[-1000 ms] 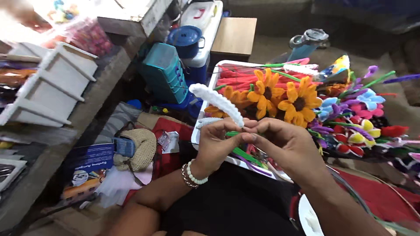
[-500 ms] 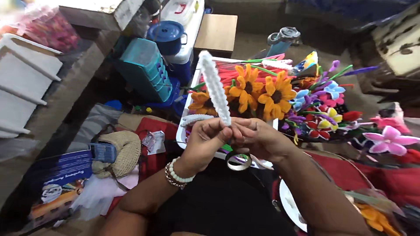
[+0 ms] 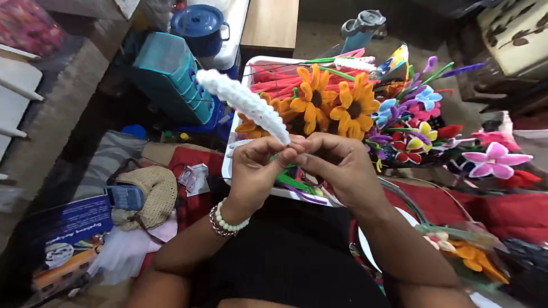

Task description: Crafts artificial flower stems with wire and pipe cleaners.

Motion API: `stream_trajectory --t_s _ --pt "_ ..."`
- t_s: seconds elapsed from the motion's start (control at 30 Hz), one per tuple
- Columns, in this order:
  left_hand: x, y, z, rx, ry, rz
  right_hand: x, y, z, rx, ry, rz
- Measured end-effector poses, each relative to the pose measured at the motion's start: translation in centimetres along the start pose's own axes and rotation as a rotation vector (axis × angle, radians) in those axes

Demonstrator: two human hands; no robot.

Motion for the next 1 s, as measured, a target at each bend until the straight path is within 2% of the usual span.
stream_trajectory --t_s 0.13,0.23,0.4,0.6,0.83,1.0 --pt "0.5 -0.5 -0.5 0.060 -0.059 0.050 0.0 2.1 -1.1 -0.400 -0.258 -0.287" --pt "0.7 -1.1 -0.5 0.142 -0.085 0.093 -0.1 2.6 -1.8 -0.528 -0.400 -0.344" --pt "0.6 -0.8 0.5 0.030 -0.023 0.083 -0.7 0.8 -0.2 -0.203 -0.179 -0.162" --pt "0.2 0.8 1.4 -0.099 0.036 -0.015 -0.5 -2.1 1.1 0.209 -0.020 0.095" --pt "-0.3 2.3 1.3 -0.108 0.016 -0.036 0.3 -3.0 0.3 0.389 0.020 0.178" --pt "-0.2 2.4 1.2 -0.148 0.009 -0.049 0.7 -3.2 -0.3 0.407 0.014 0.228"
Point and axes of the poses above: each hand's wrist, its own x-axis away from the middle knuckle, its own z-axis out of the back of the hand, y = z × x, the point moved 7 cm from there along -x, towards the middle knuckle, and after that the axes turned 3 degrees about x, right-handed, at the moved point
